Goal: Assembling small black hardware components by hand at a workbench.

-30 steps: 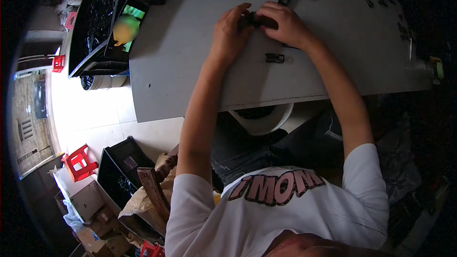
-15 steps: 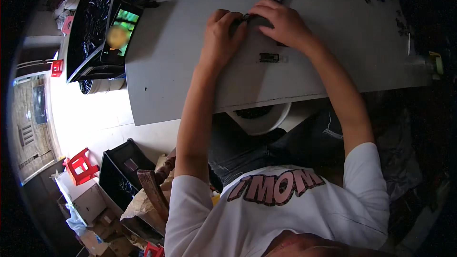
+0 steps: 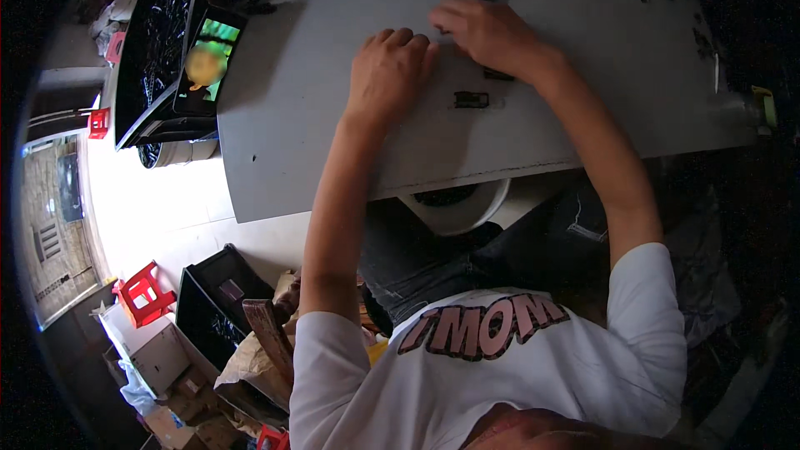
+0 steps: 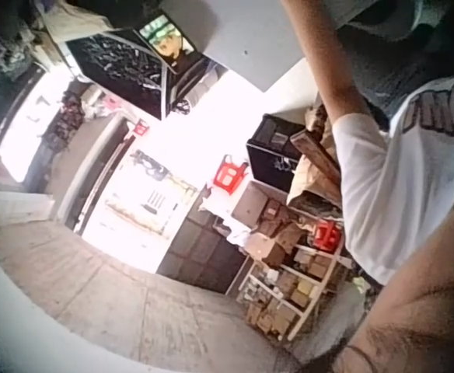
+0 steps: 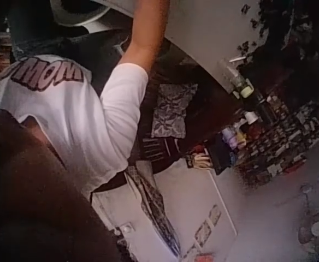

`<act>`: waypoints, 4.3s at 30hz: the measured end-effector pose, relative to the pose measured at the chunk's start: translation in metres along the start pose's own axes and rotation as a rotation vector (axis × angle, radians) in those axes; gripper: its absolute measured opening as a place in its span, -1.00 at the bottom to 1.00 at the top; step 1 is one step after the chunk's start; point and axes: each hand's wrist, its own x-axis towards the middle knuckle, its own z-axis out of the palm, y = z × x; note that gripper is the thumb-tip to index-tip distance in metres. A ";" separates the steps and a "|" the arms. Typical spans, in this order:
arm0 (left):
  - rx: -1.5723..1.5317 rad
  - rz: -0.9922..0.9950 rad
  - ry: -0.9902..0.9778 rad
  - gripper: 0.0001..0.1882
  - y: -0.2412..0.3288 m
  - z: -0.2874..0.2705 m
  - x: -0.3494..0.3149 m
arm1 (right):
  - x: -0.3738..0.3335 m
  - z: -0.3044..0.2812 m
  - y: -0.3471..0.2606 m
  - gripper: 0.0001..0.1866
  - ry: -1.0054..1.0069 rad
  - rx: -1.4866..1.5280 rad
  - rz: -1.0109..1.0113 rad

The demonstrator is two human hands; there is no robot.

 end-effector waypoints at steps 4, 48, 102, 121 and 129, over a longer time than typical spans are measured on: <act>-0.028 -0.090 -0.055 -0.74 0.013 0.003 -0.001 | -0.034 -0.010 0.023 -0.76 0.223 0.485 0.145; -0.419 0.015 -0.003 -0.75 -0.014 0.005 0.021 | -0.022 -0.014 0.054 -0.73 0.042 -0.076 0.305; -0.368 -0.264 0.037 -0.70 -0.019 0.004 0.014 | -0.018 -0.016 0.025 -0.74 0.051 0.049 0.446; -1.130 -0.399 0.075 -0.75 -0.020 0.010 0.016 | -0.017 -0.033 -0.001 -0.91 0.266 0.502 0.296; -0.585 -0.059 -0.098 -0.69 -0.008 -0.002 0.016 | -0.042 -0.035 0.026 -0.80 0.353 0.806 0.876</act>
